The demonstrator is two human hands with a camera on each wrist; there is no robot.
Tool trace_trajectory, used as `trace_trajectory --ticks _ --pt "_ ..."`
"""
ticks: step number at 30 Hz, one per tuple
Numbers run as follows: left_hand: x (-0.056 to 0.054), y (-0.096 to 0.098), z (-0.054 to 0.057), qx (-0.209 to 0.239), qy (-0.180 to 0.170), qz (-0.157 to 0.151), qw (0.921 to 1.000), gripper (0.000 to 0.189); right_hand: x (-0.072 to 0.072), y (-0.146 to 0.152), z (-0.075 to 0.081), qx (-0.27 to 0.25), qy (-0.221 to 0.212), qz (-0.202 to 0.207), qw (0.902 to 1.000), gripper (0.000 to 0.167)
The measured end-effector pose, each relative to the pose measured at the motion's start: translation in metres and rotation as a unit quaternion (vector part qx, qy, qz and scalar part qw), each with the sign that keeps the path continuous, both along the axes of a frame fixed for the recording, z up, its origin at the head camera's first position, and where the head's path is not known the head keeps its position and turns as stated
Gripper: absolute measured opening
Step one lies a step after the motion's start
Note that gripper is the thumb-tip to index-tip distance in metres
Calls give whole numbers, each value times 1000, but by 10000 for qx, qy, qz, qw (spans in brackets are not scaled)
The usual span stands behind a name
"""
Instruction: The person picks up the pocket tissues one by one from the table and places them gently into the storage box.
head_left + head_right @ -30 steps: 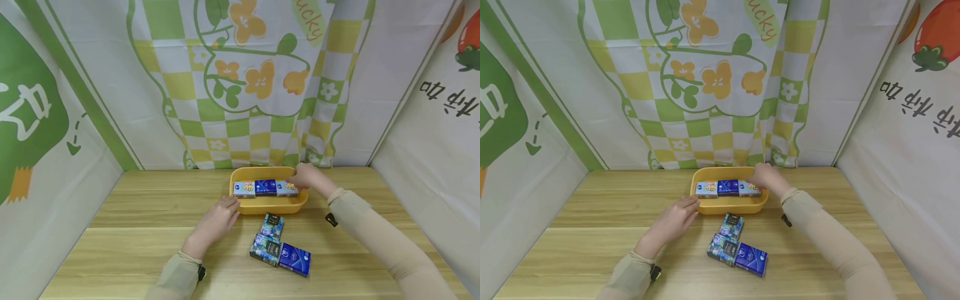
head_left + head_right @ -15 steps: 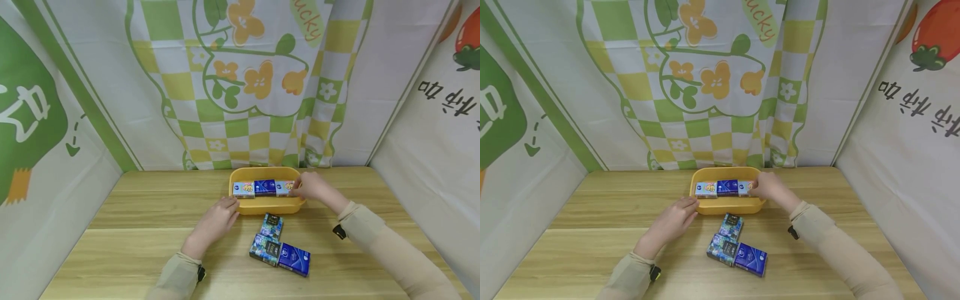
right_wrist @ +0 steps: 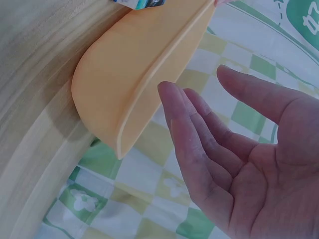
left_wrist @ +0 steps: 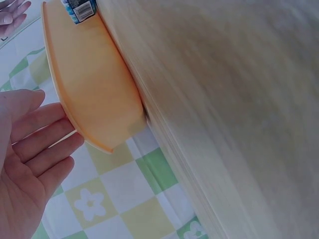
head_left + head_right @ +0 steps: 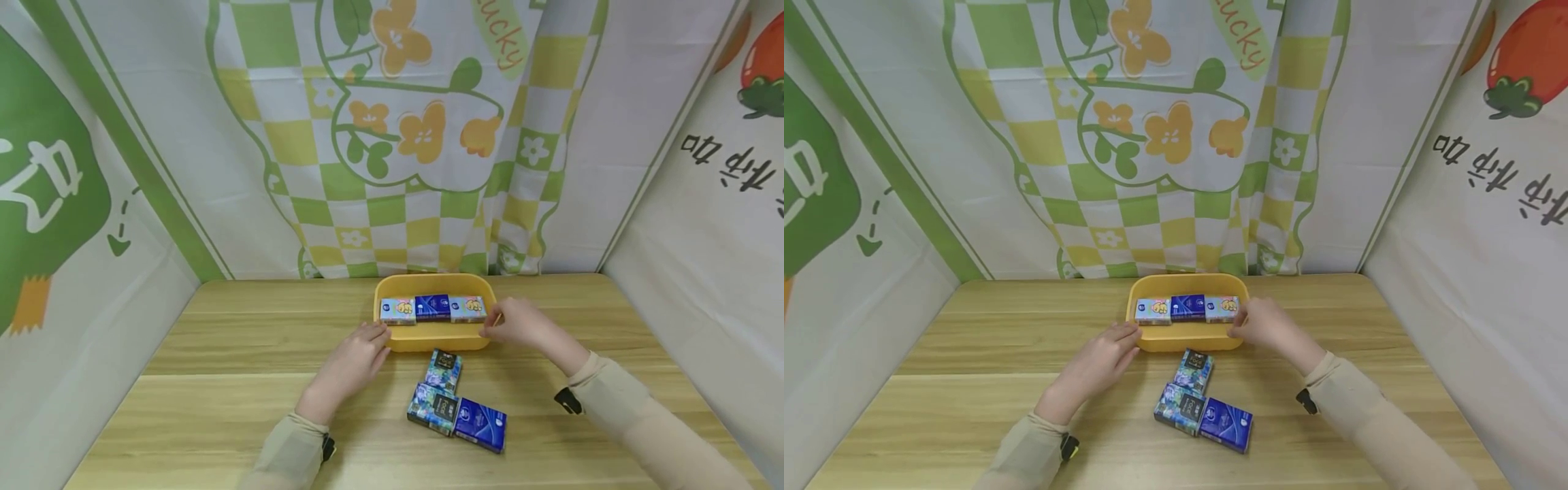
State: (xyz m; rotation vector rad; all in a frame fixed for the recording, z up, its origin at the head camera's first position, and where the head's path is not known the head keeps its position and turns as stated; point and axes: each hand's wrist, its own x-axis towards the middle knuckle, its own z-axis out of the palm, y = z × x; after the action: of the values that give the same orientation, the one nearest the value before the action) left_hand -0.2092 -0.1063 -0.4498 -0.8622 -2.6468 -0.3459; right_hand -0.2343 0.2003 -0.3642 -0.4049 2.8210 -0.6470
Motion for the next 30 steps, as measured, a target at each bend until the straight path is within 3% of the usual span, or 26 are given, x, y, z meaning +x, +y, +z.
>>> trace_trajectory --ticks 8,15,30 --pt "0 -1 0 -23 62 5 10000 35 15 5 -3 -148 245 203 9994 14" --pt "0 -2 0 -42 96 13 9999 35 31 5 -12 -145 -130 49 9998 18" --pt "1 -1 -1 -13 158 5 9999 34 53 1 -45 -413 -748 483 9952 23"
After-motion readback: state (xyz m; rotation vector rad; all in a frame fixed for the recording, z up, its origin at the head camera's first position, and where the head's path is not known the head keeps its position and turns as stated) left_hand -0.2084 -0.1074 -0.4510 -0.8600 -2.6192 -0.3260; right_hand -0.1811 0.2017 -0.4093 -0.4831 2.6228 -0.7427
